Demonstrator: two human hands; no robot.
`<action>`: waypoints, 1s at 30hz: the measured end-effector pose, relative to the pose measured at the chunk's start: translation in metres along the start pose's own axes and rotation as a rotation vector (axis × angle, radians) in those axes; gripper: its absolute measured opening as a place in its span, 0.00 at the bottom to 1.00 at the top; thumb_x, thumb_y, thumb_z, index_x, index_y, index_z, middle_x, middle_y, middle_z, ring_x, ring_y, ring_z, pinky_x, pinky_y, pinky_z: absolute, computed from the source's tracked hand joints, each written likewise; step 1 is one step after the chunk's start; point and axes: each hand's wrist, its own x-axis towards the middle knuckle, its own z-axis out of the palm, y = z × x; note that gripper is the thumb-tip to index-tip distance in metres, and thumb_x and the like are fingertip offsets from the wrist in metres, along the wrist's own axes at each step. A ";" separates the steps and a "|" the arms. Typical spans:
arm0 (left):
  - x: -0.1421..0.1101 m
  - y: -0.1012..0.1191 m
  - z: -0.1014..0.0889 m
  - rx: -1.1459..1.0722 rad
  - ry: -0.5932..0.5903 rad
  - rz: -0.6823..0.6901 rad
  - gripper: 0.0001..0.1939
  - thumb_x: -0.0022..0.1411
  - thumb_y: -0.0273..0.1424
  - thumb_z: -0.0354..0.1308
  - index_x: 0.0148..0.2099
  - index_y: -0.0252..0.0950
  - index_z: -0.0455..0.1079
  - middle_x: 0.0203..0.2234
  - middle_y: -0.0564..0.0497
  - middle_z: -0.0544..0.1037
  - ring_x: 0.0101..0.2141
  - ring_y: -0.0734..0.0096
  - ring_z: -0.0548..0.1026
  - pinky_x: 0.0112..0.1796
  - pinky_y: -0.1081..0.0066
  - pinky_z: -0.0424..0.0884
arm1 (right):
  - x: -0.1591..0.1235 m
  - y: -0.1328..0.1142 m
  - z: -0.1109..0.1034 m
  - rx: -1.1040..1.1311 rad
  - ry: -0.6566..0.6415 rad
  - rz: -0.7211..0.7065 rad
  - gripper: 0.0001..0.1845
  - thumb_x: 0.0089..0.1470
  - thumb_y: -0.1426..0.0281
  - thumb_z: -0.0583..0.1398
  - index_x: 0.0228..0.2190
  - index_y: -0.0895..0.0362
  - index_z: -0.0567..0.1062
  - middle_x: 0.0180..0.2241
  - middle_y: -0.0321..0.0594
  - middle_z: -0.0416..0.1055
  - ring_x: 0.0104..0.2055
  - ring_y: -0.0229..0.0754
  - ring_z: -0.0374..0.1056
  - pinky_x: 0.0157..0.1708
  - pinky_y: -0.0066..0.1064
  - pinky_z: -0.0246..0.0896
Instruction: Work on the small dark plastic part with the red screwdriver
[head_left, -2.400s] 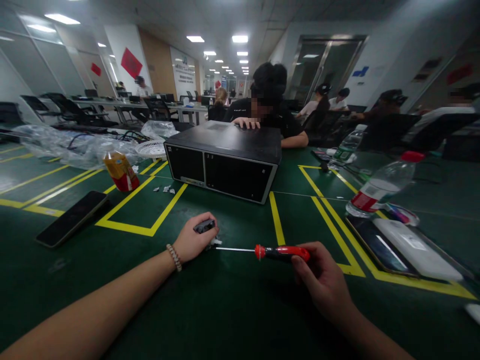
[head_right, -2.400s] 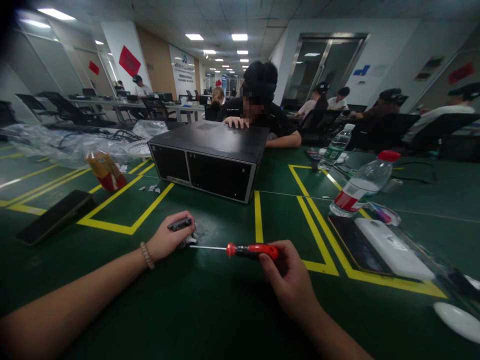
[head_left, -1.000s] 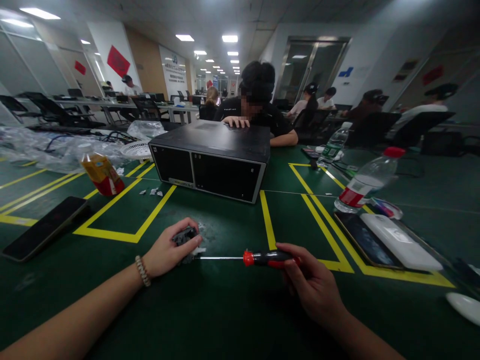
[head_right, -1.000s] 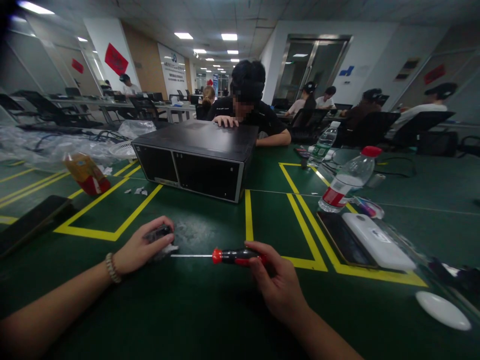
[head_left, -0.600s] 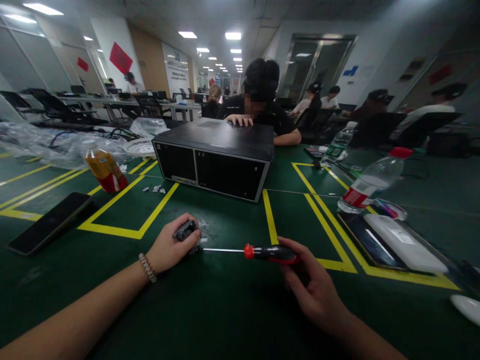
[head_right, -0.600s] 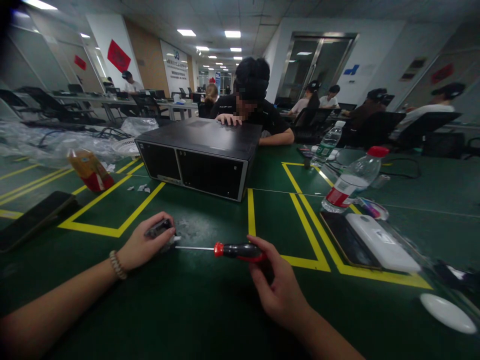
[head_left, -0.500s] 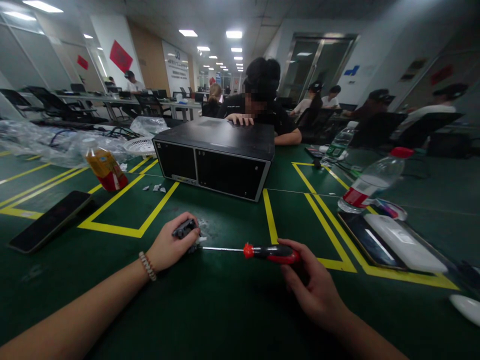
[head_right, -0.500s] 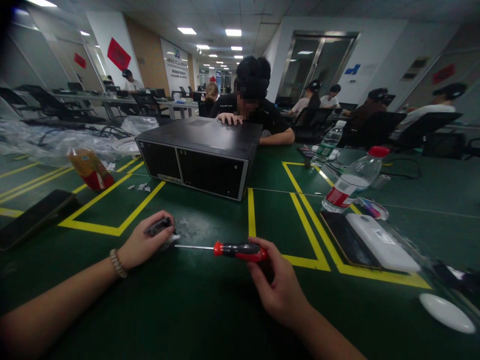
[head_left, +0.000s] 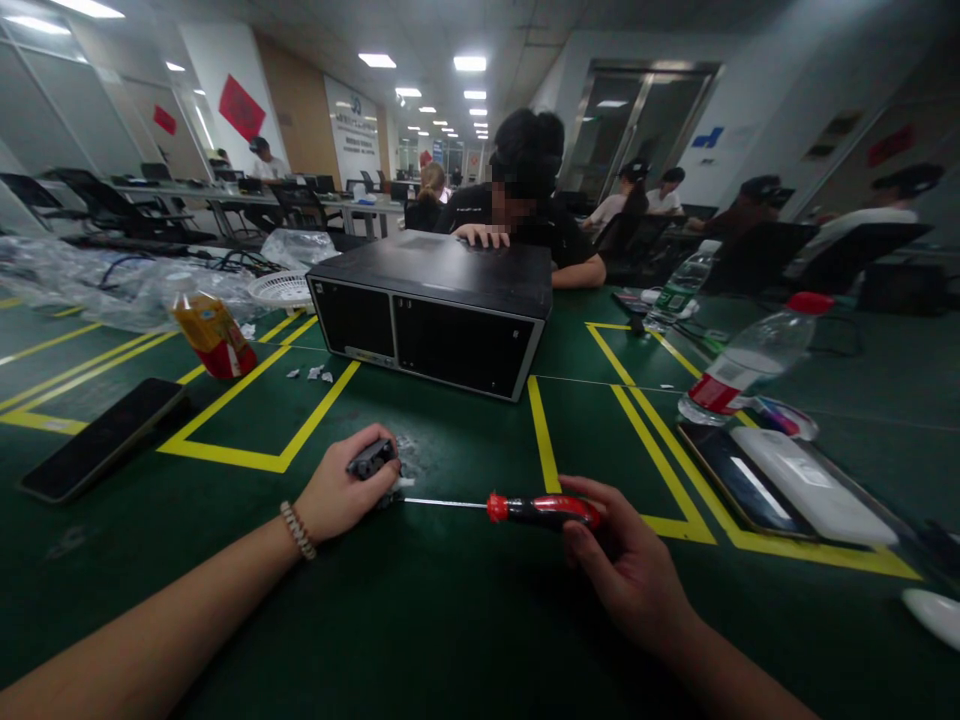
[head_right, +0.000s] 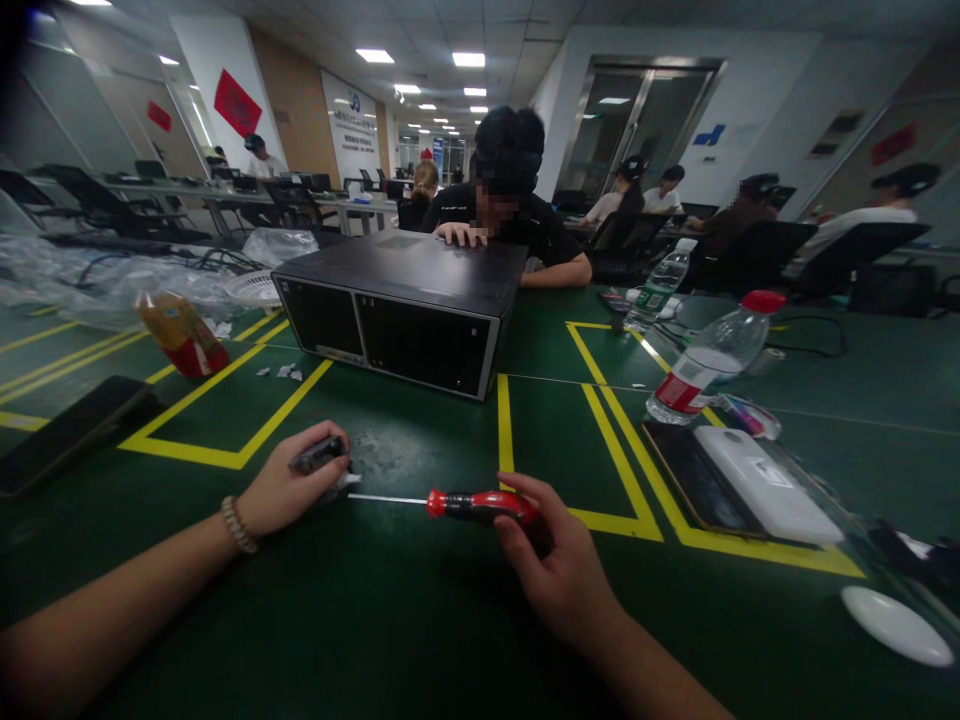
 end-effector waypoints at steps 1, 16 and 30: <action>0.000 0.000 0.000 -0.001 -0.004 -0.003 0.08 0.64 0.36 0.58 0.41 0.36 0.69 0.31 0.52 0.75 0.30 0.67 0.74 0.31 0.69 0.70 | 0.000 0.001 0.000 0.020 -0.003 -0.009 0.19 0.67 0.64 0.58 0.57 0.52 0.71 0.29 0.37 0.76 0.24 0.40 0.72 0.22 0.30 0.69; 0.002 -0.003 0.001 -0.007 -0.007 0.007 0.07 0.64 0.35 0.57 0.41 0.37 0.70 0.31 0.52 0.75 0.30 0.67 0.74 0.32 0.69 0.70 | -0.002 -0.003 -0.002 0.000 -0.106 0.011 0.22 0.67 0.67 0.57 0.61 0.54 0.67 0.32 0.40 0.77 0.26 0.43 0.74 0.24 0.34 0.69; 0.001 -0.001 0.001 -0.022 -0.030 0.010 0.08 0.65 0.35 0.58 0.42 0.37 0.71 0.33 0.51 0.76 0.32 0.66 0.75 0.33 0.68 0.72 | -0.001 0.002 0.000 -0.010 0.000 0.008 0.19 0.68 0.60 0.58 0.56 0.54 0.72 0.25 0.34 0.73 0.21 0.40 0.70 0.20 0.30 0.66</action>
